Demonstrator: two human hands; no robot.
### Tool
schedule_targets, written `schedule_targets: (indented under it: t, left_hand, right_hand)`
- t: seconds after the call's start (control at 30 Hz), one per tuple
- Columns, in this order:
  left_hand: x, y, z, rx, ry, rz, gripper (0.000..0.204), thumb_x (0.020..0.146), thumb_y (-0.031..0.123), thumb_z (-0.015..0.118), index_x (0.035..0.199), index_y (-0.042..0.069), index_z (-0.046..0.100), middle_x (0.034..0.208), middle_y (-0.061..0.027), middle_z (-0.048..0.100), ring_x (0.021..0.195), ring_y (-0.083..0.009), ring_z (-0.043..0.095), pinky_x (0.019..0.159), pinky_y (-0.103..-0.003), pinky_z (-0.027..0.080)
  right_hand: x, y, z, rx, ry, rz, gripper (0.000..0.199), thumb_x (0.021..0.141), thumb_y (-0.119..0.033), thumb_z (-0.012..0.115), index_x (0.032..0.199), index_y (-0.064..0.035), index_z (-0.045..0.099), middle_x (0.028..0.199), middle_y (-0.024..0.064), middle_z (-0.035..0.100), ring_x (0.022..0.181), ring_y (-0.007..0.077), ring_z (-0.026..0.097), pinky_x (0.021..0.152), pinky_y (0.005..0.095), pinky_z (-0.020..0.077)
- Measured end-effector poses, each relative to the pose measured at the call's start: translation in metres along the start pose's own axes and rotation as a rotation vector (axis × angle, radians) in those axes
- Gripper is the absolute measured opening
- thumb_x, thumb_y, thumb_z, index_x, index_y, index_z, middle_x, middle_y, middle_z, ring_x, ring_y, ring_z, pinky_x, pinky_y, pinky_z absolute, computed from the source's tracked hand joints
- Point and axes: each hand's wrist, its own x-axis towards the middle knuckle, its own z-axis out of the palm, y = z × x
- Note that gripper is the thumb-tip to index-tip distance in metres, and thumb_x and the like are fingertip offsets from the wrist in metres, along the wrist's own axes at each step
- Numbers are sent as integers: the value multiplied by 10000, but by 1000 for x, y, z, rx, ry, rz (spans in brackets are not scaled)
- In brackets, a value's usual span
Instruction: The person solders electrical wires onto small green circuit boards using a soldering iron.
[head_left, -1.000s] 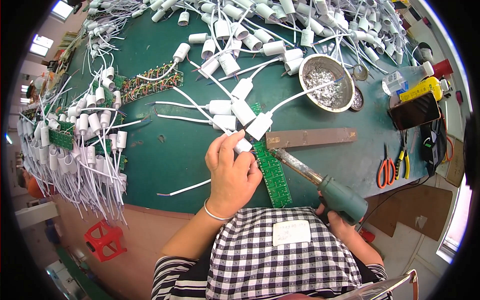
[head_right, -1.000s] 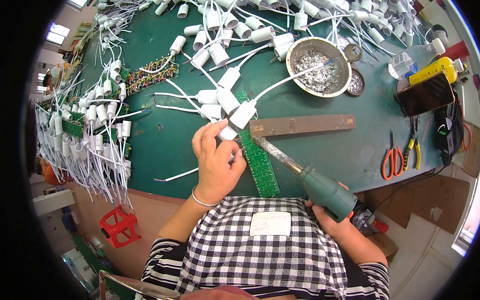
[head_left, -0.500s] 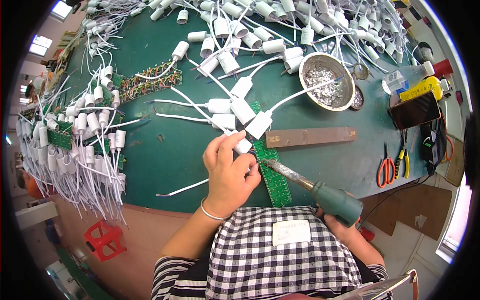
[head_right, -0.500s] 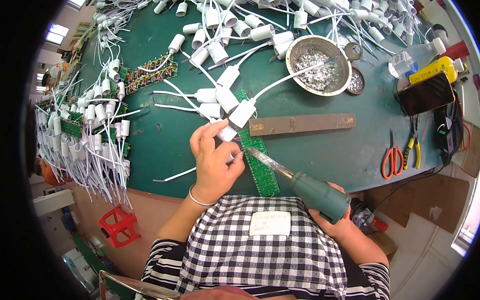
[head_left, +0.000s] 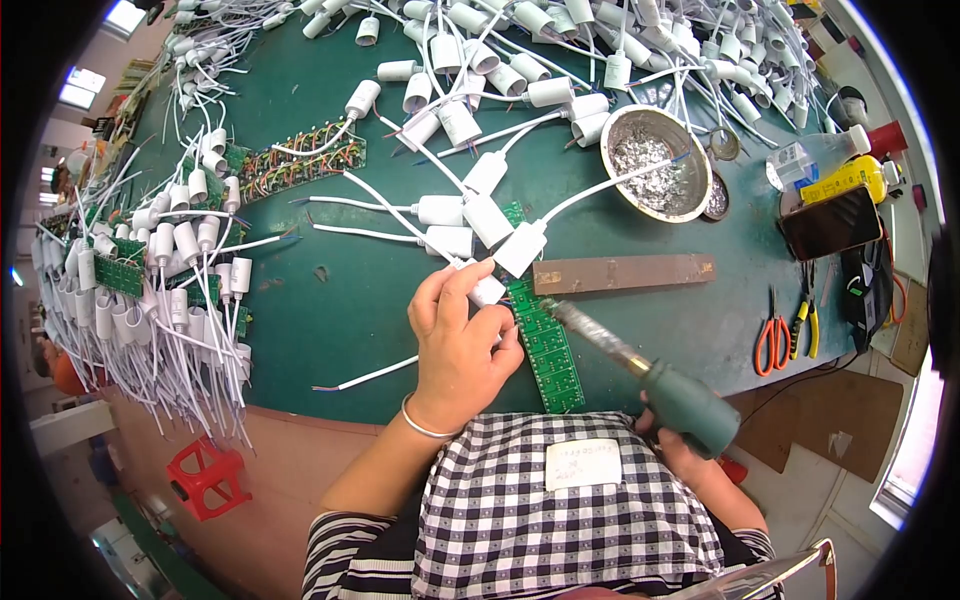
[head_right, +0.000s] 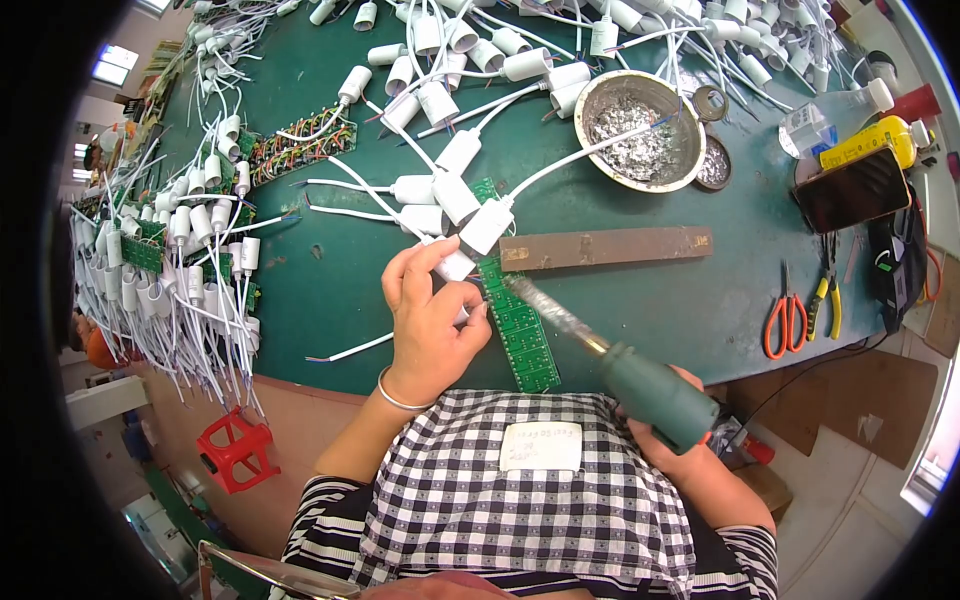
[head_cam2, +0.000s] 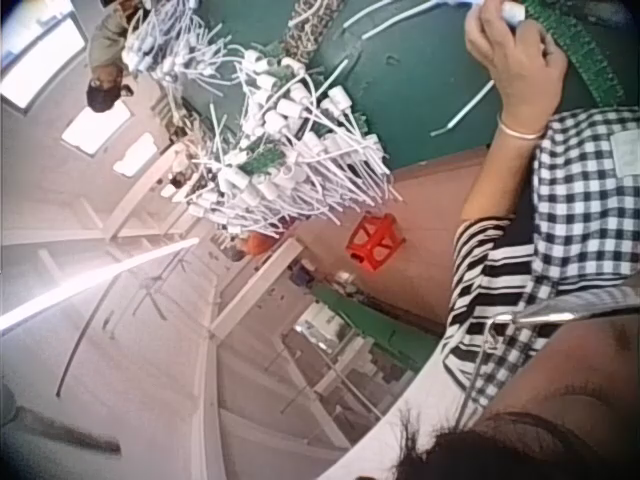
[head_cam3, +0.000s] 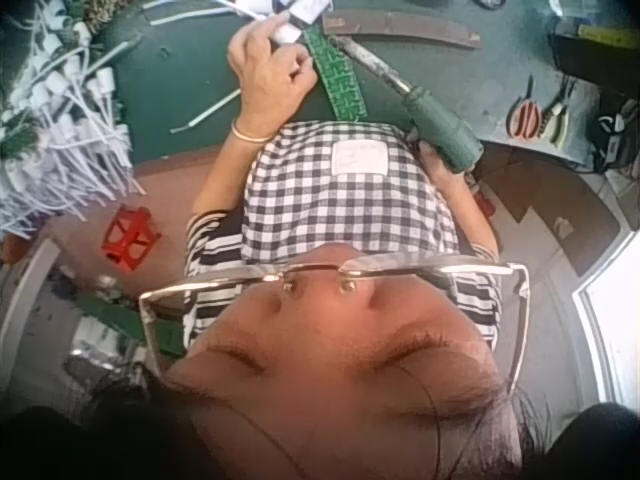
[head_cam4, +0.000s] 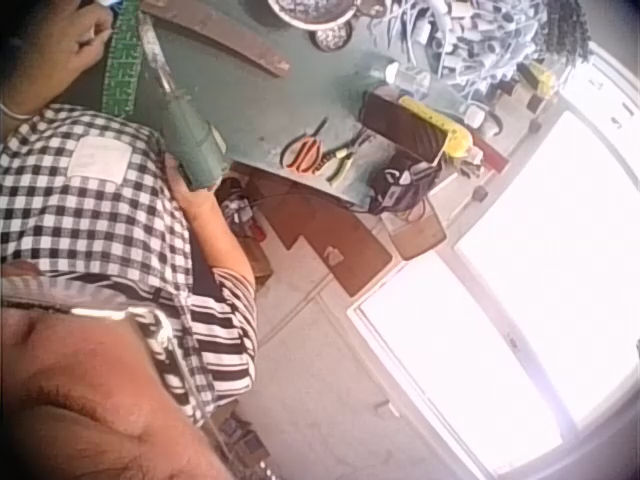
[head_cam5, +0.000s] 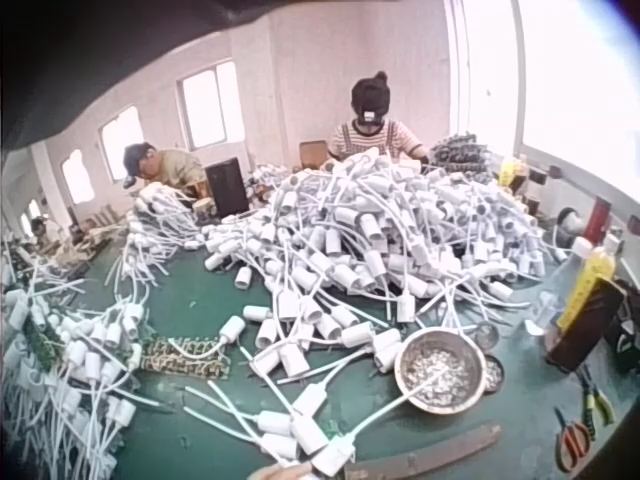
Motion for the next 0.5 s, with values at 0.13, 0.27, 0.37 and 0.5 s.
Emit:
schedule_targets:
  t: [0.13,0.27,0.37,0.5]
  left_hand:
    - [0,-1,1,2,-5,1,165,610,31,699,729,84,598,1284,-127,468,1175,-389,375,993,-467,310]
    - [-2,1,-2,9,-2,-7,161,624,39,701,743,86,604,1291,-125,464,1179,-394,370,996,-472,308]
    - [-2,3,-1,-1,29,-17,129,641,64,692,725,104,603,1286,-92,489,1180,-358,381,987,-461,295]
    - [1,8,-13,-3,-14,-23,145,666,116,685,787,104,605,1254,-92,493,1177,-357,382,973,-455,300]
  right_hand:
    - [8,-3,8,241,148,-34,706,888,-583,530,1280,2,484,771,73,593,660,141,546,616,256,445]
    - [12,-17,7,400,151,-6,690,890,-558,543,1283,5,479,773,68,592,669,133,542,605,243,435]
    - [12,-8,8,426,162,-96,620,915,-471,548,1289,16,463,926,113,619,684,149,561,606,257,449]
    - [11,2,9,443,248,-165,495,943,-312,509,1284,42,444,1188,159,564,699,184,588,599,298,479]
